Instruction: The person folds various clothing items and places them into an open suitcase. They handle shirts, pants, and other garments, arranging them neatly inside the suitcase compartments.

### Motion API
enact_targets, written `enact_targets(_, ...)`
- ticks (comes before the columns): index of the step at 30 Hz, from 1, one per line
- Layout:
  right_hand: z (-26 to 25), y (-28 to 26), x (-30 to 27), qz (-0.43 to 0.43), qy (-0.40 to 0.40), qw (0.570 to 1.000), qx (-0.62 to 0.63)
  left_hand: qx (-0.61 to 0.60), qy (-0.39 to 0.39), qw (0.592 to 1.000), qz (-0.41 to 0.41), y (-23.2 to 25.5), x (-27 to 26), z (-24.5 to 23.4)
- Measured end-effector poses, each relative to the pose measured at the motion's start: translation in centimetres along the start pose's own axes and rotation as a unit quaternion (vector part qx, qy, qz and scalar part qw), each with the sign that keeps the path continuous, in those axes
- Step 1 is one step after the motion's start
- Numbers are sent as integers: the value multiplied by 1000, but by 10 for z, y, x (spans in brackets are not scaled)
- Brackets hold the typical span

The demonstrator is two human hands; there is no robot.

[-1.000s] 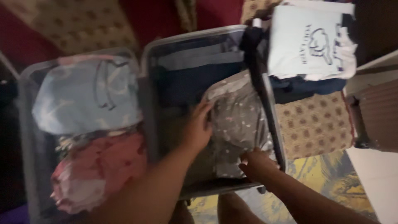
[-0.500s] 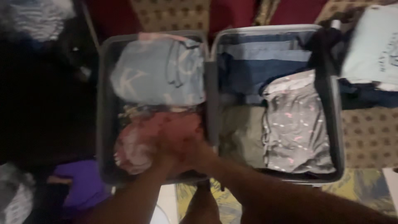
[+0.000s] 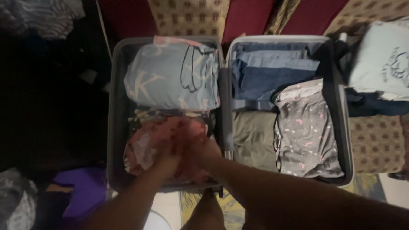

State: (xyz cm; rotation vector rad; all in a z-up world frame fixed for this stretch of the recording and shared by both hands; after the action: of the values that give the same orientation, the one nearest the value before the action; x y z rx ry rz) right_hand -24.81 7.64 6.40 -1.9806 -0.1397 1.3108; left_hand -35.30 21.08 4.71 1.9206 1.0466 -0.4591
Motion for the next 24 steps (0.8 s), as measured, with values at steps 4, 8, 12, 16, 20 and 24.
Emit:
enact_targets(4,1,-16,-41,-5,-103,969,225,-43,169,975,141,-7,-5,-20)
enact_targets(8,2,-48,-83,-18,-224,877,426,-424,-29,902,80,0,-60,-38)
enact_targets(12,2,-80,-129,-43,-231,858,456,-586,-277,758,80,68,-140,-72)
enact_targets(16,-20,-119,-189,-80,-354,800,478,-618,-357,677,179,154,-196,-111)
enact_targets(20,-67,-154,-241,-171,-286,843,422,-618,-412,627,236,222,-233,-132)
enact_targets(24,-102,-174,-287,-199,-291,833,426,-582,-465,625,232,274,-239,-123)
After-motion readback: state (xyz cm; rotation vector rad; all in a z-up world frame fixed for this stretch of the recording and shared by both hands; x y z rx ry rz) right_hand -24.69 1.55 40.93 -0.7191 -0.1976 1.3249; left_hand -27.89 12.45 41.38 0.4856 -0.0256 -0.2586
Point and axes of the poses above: each hand's wrist, its own x-axis towards the middle knuckle, its own z-axis out of the palm, y = z × x, the point moved 4 cm from there along x, towards the middle knuckle, and after that the axes turned 1 degree about -x, right-handed, at the moved point
